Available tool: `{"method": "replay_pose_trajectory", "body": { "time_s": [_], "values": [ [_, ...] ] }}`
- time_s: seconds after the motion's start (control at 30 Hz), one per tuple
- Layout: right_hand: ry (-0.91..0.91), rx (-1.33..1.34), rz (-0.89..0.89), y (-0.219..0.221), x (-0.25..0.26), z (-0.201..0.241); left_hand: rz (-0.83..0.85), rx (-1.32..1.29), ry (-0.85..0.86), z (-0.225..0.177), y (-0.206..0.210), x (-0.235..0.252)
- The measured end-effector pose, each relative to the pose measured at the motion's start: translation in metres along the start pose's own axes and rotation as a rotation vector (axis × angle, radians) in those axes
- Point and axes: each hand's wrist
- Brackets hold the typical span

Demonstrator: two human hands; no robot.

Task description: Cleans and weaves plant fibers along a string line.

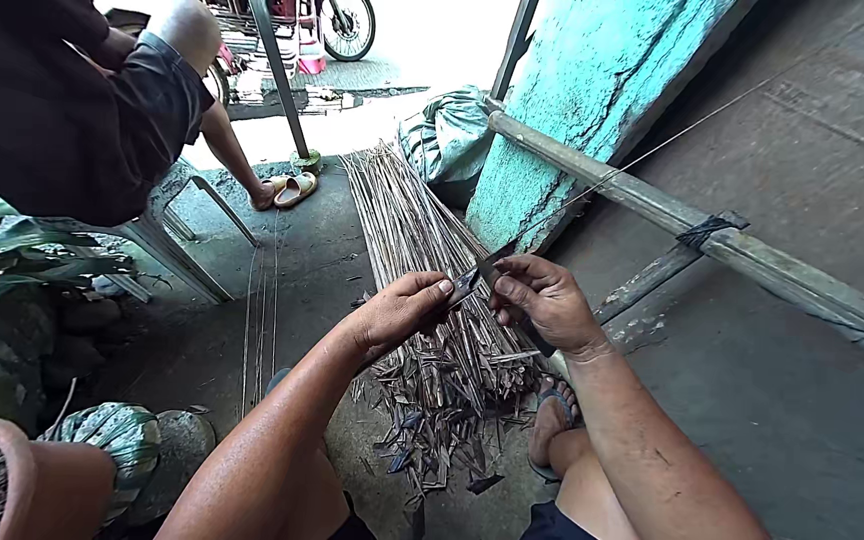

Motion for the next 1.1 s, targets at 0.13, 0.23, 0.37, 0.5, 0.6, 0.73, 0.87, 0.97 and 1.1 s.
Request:
{"method": "replay_pose_trajectory", "body": {
  "time_s": [0.13, 0.23, 0.37, 0.5, 0.6, 0.73, 0.87, 0.97, 1.1],
  "values": [
    [0.089, 0.113, 0.118, 0.002, 0.001, -0.001, 0.065, -0.046, -0.016, 0.001, -0.001, 0.002],
    [0.125, 0.146, 0.160, -0.005, 0.001, 0.001, 0.095, -0.026, -0.025, 0.003, -0.002, 0.002],
    [0.123, 0.097, 0.140, -0.012, 0.001, 0.001, 0.082, 0.002, -0.013, 0.002, -0.004, 0.000],
    [0.011, -0.056, 0.100, -0.016, 0.002, 0.001, 0.084, 0.028, -0.023, -0.001, -0.006, -0.002],
    [-0.139, -0.192, 0.009, -0.011, 0.001, 0.000, 0.123, 0.003, -0.063, -0.002, -0.006, -0.003],
    [-0.243, -0.187, -0.146, -0.010, 0.002, 0.000, 0.105, -0.018, -0.062, -0.001, -0.007, -0.003],
    [-0.267, -0.047, -0.249, -0.010, 0.006, -0.001, 0.110, -0.024, -0.074, -0.002, -0.009, -0.004],
    [-0.153, 0.002, -0.147, -0.015, 0.003, 0.008, 0.114, -0.038, -0.080, -0.001, -0.009, -0.004],
    [0.080, 0.066, 0.113, -0.007, -0.001, 0.005, 0.205, -0.061, -0.123, -0.002, -0.008, -0.004]
  ]
}}
Point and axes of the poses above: each hand's wrist, its own x-axis towards the middle knuckle, its own y-axis out of the palm, z = x × y, and after that the axes turned 3 degrees about x, right-handed
